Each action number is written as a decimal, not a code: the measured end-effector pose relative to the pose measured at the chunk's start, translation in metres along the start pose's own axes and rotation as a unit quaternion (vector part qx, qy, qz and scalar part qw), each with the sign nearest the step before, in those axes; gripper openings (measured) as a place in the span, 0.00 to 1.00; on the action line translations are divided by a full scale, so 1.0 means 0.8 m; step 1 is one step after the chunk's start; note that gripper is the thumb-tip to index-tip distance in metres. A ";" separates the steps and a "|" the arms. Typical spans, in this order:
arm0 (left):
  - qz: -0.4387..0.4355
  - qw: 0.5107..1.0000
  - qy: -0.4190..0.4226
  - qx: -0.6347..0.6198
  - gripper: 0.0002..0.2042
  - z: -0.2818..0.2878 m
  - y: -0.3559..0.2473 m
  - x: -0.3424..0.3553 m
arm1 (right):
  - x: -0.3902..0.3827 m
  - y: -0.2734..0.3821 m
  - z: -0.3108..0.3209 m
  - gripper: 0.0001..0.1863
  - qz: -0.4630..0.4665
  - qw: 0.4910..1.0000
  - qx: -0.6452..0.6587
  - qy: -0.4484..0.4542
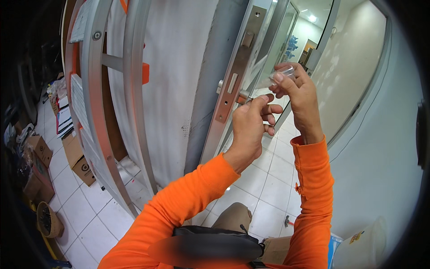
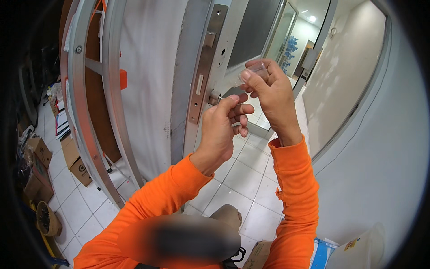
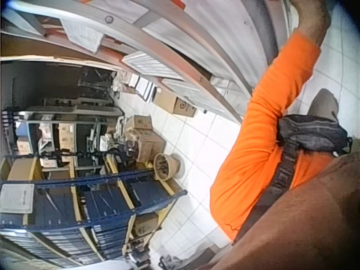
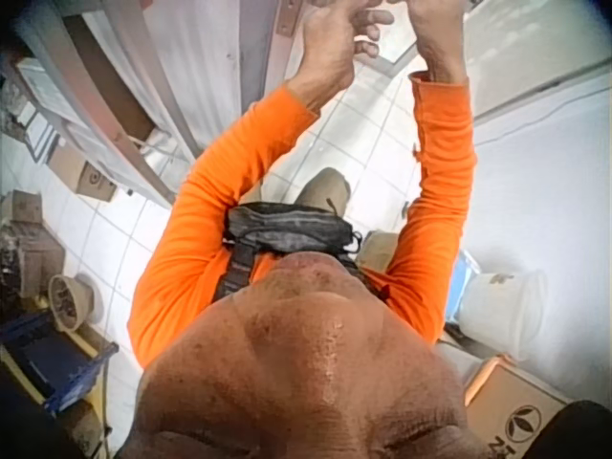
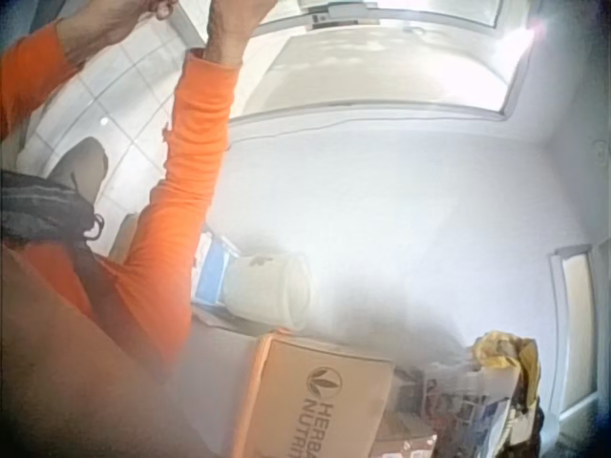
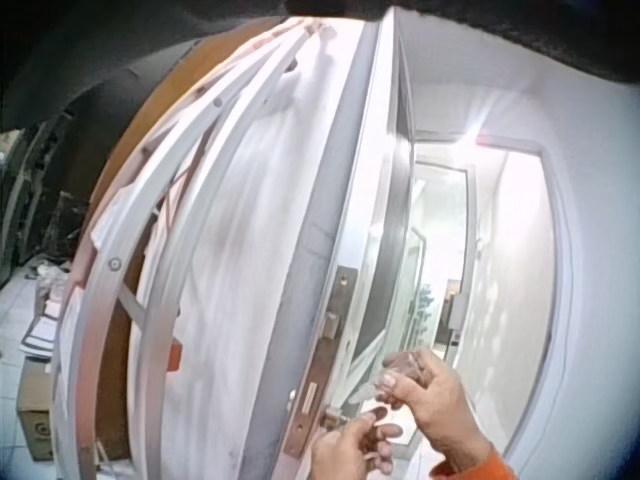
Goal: The person removes a metal door handle, uses pliers and a screwdriver to adjust the internal lock mechanism, applies a liquid from a small clear bottle to the components, and then reassembles the cylinder and handle onto the door frame.
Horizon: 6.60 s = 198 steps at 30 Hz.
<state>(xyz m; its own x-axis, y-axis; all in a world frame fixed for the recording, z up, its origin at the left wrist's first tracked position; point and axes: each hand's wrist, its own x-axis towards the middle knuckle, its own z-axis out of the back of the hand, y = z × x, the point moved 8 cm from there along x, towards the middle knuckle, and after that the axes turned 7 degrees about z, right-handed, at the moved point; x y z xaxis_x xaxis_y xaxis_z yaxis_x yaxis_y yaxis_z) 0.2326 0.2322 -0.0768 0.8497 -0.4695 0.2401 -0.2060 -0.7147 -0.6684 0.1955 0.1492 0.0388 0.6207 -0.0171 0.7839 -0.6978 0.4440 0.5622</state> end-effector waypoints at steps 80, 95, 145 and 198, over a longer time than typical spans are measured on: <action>0.002 0.997 0.012 -0.076 0.20 0.013 0.018 -0.016 | -0.006 -0.002 -0.004 0.25 0.018 0.997 0.010 0.076; 0.005 0.997 -0.031 -0.070 0.16 0.013 0.008 -0.017 | -0.011 -0.025 -0.019 0.28 0.045 0.995 0.085 0.032; -0.606 0.489 -0.160 0.607 0.40 0.026 -0.093 -0.067 | -0.097 -0.125 0.016 0.24 -0.023 0.914 0.357 -0.190; -0.402 0.794 -0.095 0.445 0.39 0.061 -0.065 -0.037 | -0.054 0.020 -0.038 0.10 0.305 0.770 -0.534 0.170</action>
<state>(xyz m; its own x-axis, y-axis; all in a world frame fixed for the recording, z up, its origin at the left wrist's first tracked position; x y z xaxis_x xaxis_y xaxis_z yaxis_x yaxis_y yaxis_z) 0.2416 0.3084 -0.0837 0.6080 0.1000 0.7876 0.7938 -0.0538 -0.6058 0.1687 0.1841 0.0059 0.4783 0.6415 0.5997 -0.3167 0.7629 -0.5636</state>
